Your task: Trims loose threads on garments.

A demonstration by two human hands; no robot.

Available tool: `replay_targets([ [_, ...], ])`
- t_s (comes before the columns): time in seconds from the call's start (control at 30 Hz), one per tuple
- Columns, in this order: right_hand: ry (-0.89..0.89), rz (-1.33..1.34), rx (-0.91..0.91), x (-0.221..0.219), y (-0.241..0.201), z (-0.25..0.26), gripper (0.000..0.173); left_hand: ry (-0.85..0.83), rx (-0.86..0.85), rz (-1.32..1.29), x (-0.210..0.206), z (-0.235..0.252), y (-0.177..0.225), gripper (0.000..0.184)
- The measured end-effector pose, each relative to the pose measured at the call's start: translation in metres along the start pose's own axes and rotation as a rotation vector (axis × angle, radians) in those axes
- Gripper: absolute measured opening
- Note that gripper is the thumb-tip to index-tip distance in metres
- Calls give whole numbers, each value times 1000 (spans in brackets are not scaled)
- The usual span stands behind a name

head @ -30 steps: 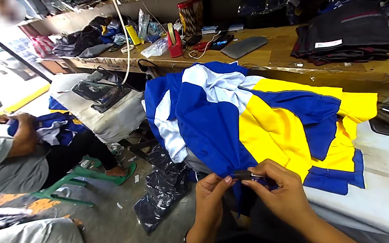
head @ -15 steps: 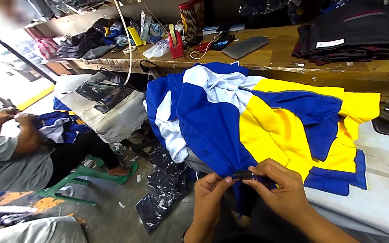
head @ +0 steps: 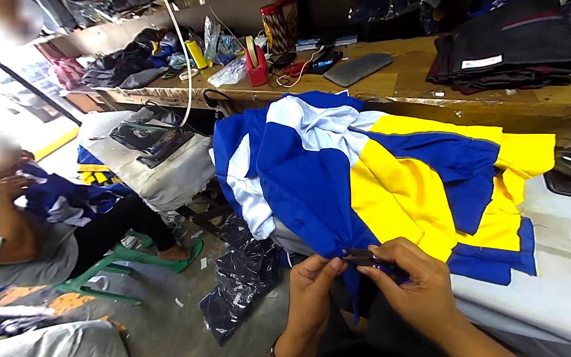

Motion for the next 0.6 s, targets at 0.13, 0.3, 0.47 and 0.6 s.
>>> replay_targets([
  [0.13,21,-49,7,-3,-2,-1,26,8,-19,33,-1,0,-1,9],
  [0.3,-26,198,-134,-7,5,-3,23,-37,-126,205,0,-2,-1,13],
  [0.47,-110,628,-320,-15,13,-4,12,-38,-128,178,-2,-2,-1,14],
  [0.6,-50,431,-239,-12,11,-8,18,-3,-118,120,-1,-1,1,12],
])
Point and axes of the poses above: each hand's wrist, its own z-axis towards the middle knuckle, its own x-axis out of the back of the hand, y = z × x, the point moved 6 cm from there along z, towards the middle knuckle, and after that the axes turned 10 degrees about -y, right-handed, at the moved point
